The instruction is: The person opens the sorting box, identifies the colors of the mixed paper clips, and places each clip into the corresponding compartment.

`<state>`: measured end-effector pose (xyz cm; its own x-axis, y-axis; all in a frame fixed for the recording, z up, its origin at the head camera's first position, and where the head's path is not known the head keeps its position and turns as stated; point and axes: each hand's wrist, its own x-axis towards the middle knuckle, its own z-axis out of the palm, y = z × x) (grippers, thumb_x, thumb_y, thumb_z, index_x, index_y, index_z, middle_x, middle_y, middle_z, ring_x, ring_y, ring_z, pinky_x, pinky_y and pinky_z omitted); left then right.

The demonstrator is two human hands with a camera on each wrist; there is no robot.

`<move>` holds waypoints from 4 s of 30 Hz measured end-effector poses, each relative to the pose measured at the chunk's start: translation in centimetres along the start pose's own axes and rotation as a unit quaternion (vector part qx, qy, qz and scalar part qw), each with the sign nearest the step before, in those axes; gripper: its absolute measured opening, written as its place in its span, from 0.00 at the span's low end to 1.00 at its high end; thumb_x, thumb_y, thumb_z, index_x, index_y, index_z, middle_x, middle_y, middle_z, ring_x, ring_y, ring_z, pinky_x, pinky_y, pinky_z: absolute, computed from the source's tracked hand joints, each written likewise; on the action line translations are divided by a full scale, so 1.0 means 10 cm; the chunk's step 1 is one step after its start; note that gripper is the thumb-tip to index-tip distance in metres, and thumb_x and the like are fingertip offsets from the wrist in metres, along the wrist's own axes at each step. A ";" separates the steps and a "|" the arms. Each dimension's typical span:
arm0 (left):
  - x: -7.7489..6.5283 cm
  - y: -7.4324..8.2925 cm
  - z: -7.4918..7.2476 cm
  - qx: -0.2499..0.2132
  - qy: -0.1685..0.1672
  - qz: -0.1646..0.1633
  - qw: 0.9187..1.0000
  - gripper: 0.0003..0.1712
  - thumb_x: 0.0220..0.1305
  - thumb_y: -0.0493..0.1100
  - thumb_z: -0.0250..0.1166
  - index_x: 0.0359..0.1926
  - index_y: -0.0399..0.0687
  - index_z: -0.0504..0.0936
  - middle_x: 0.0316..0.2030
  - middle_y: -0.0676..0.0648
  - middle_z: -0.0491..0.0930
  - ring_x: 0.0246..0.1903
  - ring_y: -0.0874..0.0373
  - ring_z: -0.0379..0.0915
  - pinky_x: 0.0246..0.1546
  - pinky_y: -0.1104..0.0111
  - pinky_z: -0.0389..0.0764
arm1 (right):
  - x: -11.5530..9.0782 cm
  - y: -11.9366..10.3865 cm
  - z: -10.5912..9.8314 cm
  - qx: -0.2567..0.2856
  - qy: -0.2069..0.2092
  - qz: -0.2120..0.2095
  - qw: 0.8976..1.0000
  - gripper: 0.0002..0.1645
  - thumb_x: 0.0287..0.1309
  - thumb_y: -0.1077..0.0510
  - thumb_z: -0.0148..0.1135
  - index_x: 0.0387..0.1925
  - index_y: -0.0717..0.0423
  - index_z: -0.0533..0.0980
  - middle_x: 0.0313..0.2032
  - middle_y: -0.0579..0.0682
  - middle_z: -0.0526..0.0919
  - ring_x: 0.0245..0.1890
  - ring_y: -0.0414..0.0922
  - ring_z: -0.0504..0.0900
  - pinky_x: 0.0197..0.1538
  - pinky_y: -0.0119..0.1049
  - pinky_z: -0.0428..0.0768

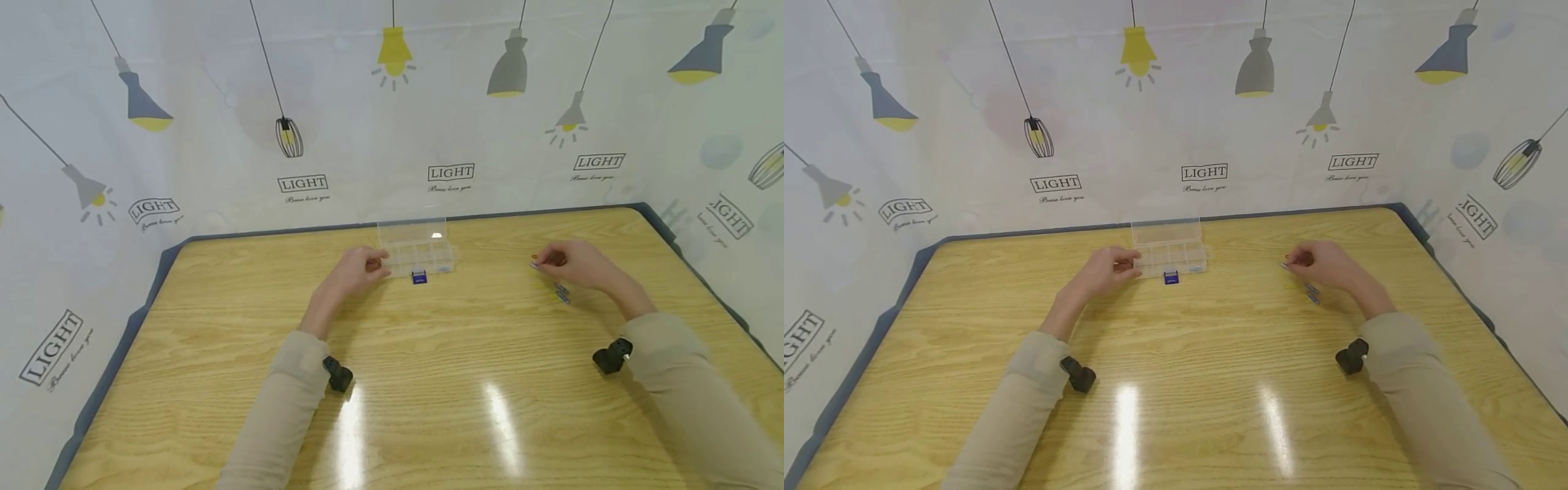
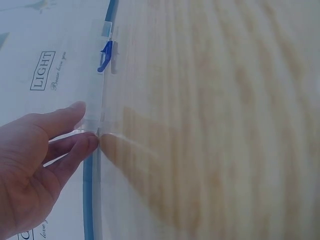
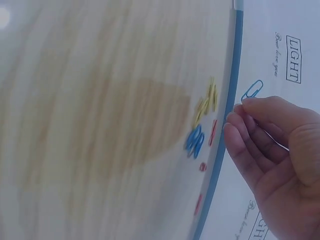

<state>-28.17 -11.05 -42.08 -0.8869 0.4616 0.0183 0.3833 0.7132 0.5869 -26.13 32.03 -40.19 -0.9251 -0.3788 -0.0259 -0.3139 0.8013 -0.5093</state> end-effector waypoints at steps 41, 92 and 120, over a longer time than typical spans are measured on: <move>-0.01 -0.02 0.02 -0.005 0.015 0.005 1.000 0.23 0.70 0.39 0.66 0.62 0.31 0.78 0.51 0.34 0.81 0.52 0.43 0.79 0.56 0.59 0.81 | 0.88 -0.95 0.42 -0.005 -0.017 -0.089 0.996 0.02 0.63 0.66 0.64 0.37 0.63 0.81 0.35 0.54 0.85 0.38 0.49 0.82 0.46 0.44 0.83; -0.01 0.01 0.01 0.003 0.016 -0.005 1.000 0.24 0.70 0.40 0.66 0.63 0.34 0.78 0.52 0.35 0.81 0.52 0.45 0.79 0.56 0.60 0.81 | 0.73 -0.81 0.30 0.013 0.013 -0.092 0.996 0.03 0.64 0.67 0.64 0.38 0.64 0.80 0.35 0.55 0.85 0.37 0.50 0.82 0.44 0.46 0.83; -0.03 -0.01 0.04 -0.016 0.030 0.013 0.999 0.22 0.70 0.39 0.66 0.60 0.31 0.79 0.49 0.35 0.81 0.50 0.45 0.80 0.55 0.60 0.81 | 0.14 -0.44 0.02 -0.009 0.009 -0.061 0.998 0.03 0.65 0.64 0.65 0.38 0.62 0.80 0.30 0.49 0.82 0.31 0.43 0.80 0.34 0.37 0.81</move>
<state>-27.83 -11.07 -42.42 -0.8910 0.4466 0.0822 0.3991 0.6838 0.6108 -26.01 27.89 -38.12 -0.8832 -0.4664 0.0502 -0.4282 0.7579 -0.4921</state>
